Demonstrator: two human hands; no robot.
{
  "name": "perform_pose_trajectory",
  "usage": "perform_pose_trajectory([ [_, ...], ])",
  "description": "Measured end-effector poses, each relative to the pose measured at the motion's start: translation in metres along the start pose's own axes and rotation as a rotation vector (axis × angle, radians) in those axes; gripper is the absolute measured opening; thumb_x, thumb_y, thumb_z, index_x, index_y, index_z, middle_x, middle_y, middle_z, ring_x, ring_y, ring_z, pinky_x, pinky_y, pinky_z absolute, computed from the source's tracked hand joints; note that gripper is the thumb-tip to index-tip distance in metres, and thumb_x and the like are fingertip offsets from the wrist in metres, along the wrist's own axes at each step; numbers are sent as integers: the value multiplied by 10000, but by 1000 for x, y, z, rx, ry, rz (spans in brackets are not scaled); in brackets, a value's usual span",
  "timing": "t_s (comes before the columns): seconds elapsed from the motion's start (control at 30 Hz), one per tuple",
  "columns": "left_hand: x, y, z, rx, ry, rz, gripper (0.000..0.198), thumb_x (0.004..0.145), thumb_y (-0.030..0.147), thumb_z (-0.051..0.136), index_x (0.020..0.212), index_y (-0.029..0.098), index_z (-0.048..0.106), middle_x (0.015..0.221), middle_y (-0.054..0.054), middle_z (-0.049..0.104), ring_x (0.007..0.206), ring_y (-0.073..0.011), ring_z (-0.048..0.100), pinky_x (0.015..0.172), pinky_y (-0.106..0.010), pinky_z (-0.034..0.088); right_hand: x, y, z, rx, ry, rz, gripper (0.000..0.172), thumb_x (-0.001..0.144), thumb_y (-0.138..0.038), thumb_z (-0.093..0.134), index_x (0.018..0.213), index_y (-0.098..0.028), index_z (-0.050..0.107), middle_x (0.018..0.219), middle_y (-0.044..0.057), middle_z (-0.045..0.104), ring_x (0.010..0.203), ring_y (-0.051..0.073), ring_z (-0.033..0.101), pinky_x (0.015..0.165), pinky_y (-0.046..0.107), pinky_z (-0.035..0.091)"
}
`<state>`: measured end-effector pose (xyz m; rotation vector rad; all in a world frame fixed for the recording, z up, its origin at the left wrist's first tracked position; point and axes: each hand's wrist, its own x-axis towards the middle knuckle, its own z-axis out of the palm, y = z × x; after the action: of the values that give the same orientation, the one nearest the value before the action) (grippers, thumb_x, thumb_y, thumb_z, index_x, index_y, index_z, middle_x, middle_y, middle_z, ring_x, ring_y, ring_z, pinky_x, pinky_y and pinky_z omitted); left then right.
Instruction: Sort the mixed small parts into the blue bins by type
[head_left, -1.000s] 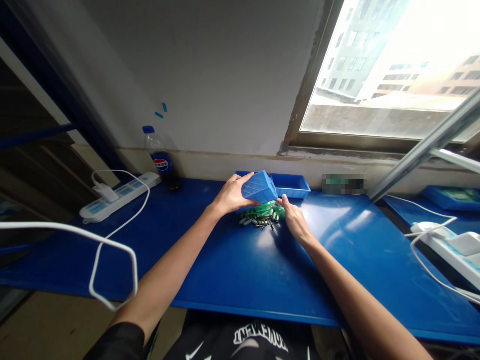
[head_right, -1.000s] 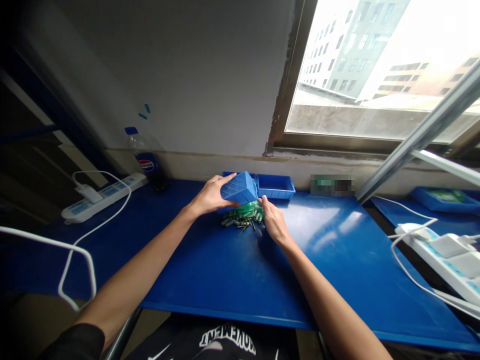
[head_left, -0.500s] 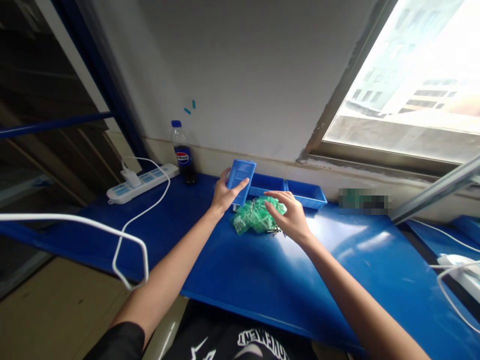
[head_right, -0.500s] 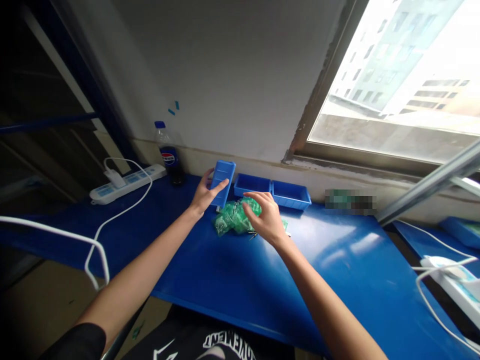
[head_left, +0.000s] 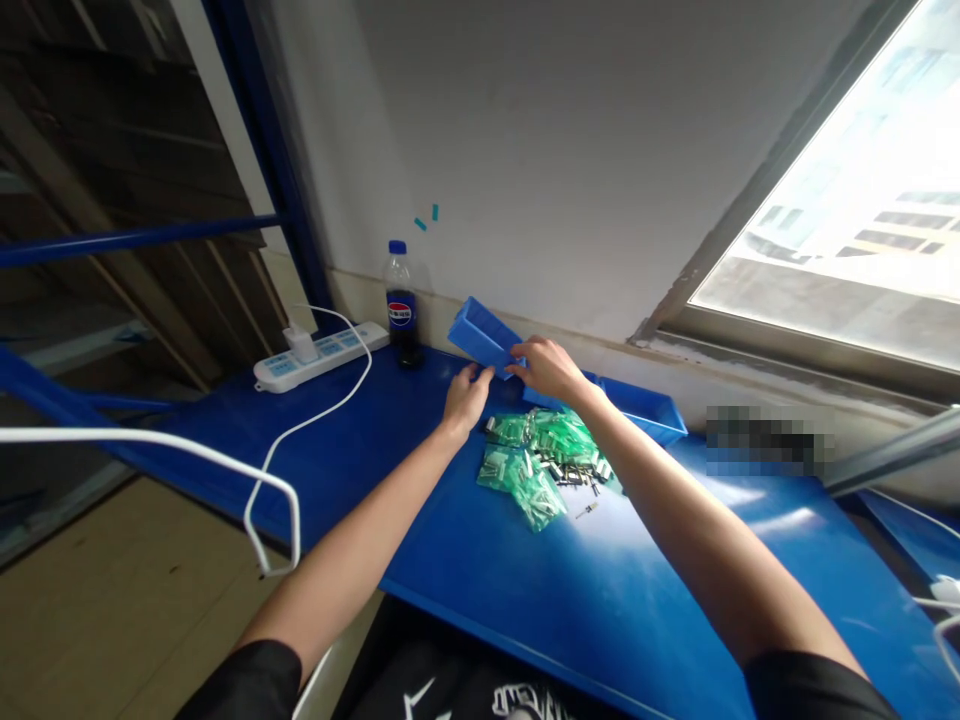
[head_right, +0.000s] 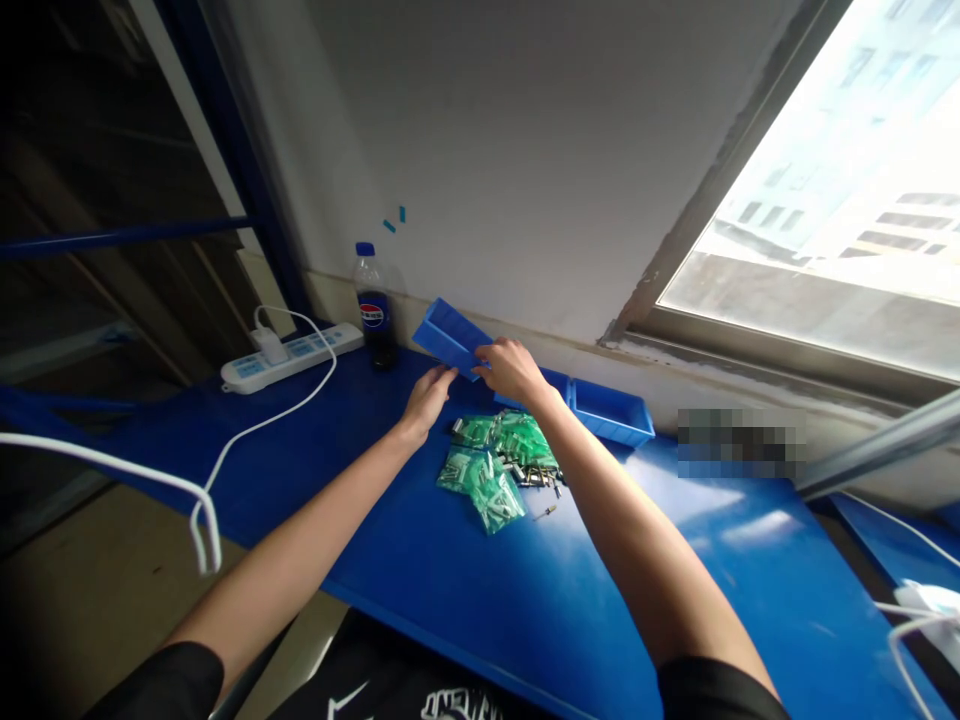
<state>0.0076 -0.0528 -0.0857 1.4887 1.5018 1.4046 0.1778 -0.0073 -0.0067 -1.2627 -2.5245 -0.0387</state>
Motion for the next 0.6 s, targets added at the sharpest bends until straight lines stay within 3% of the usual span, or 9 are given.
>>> perform_pose_trajectory([
  [0.07,-2,0,0,86,1,-56,267,942,393,567,924,170,713,915,-98,749,944,-273,714,902,-414,564,8,4,5,-53,-32,-35,177,901,-247,726,1045,-178,802,1029,190,757,1020,348,697,881,387,489],
  [0.13,-6,2,-2,197,39,57,208,936,298,546,917,174,711,942,-98,734,967,-259,700,949,-407,551,11,5,14,-74,-61,-73,177,876,-196,744,1041,-173,805,1028,199,761,1088,362,684,926,396,485],
  [0.23,-10,4,-4,405,95,339,359,949,206,485,1243,167,688,1333,-144,647,1193,-276,623,1090,-435,486,8,6,28,-72,-94,-71,199,887,-192,731,1073,-171,799,1038,195,768,1090,347,693,943,394,490],
  [0.33,-10,-3,-2,569,-11,400,495,960,189,464,1436,159,598,1540,-149,517,1304,-321,545,1147,-500,439,-6,11,31,11,-80,-56,283,889,-253,742,1161,-186,779,1124,167,769,1059,315,711,941,375,510],
  [0.43,-9,-14,3,629,-93,381,495,978,237,461,1446,151,598,1533,-157,538,1347,-361,487,1144,-559,426,-31,17,22,172,82,-67,381,897,-308,717,1262,-202,737,1222,128,754,1170,297,674,1021,384,499],
  [0.6,-13,-13,6,626,-108,349,515,991,329,478,1472,171,578,1568,-172,489,1365,-395,460,1118,-577,434,-96,30,2,290,447,233,278,929,-355,607,1110,-218,767,1091,93,786,1072,284,696,995,435,510],
])
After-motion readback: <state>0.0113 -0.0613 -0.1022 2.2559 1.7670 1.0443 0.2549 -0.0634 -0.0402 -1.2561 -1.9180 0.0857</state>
